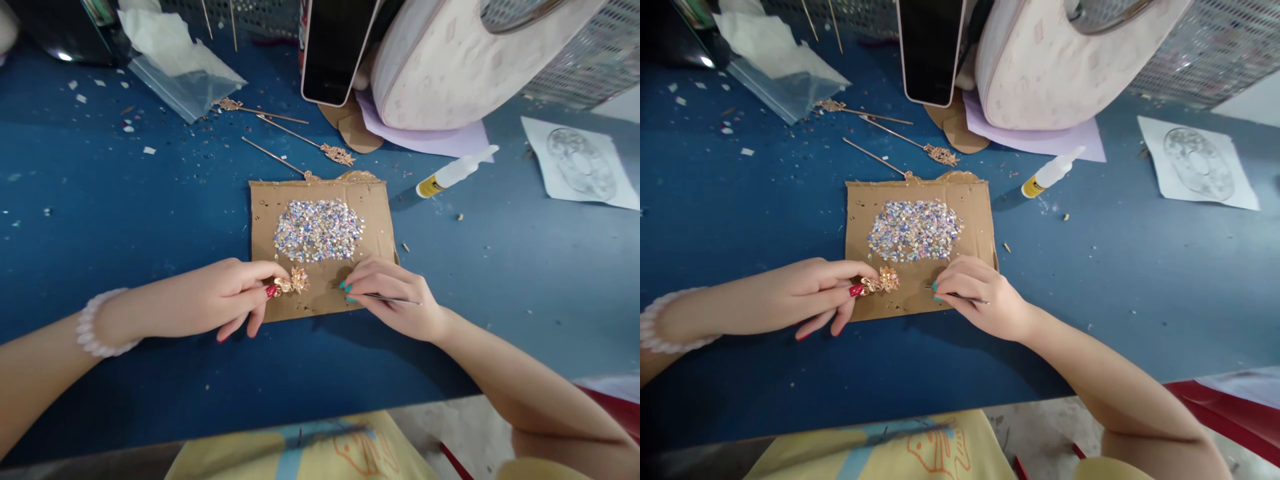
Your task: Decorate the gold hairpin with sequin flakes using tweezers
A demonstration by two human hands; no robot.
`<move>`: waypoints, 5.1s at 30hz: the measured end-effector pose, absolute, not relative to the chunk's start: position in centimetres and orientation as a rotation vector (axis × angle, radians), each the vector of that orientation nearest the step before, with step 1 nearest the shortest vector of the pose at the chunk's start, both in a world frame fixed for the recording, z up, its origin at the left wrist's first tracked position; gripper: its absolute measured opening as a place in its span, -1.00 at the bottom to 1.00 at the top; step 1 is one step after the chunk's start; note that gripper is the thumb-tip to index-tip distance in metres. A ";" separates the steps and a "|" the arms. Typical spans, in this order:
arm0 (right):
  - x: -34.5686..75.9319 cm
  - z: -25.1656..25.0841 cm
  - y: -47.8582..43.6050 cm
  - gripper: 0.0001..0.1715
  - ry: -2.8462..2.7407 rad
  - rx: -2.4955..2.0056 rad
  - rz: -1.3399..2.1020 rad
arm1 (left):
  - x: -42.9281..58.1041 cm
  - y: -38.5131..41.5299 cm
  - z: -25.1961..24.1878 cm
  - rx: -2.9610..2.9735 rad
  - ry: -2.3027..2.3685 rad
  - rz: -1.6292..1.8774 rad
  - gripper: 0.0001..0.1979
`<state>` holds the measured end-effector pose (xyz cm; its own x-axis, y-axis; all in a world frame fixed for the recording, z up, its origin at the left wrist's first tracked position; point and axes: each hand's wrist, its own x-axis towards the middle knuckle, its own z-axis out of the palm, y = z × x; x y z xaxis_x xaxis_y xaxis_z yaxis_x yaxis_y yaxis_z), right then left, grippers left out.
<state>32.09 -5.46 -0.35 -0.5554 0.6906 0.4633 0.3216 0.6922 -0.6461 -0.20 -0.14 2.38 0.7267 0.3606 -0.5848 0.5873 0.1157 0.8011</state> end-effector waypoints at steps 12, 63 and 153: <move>32.1 -0.5 -5.7 -0.82 -2.175 -0.773 0.642 | -0.2 -0.3 2.2 1.476 0.795 -0.153 -0.54; 31.6 -0.7 -6.1 -0.91 -2.161 -0.775 0.537 | -0.5 -0.4 2.3 1.472 0.768 -0.166 -0.55; 31.9 -0.3 -6.2 -0.85 -2.199 -0.777 0.617 | -0.2 -0.5 2.6 1.448 0.827 -0.158 -0.55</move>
<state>31.95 -6.16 -0.27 -0.5649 0.6828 0.4634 0.3422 0.7048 -0.6214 -0.22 -0.53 2.55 0.7210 0.3776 -0.5810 0.5648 0.1655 0.8085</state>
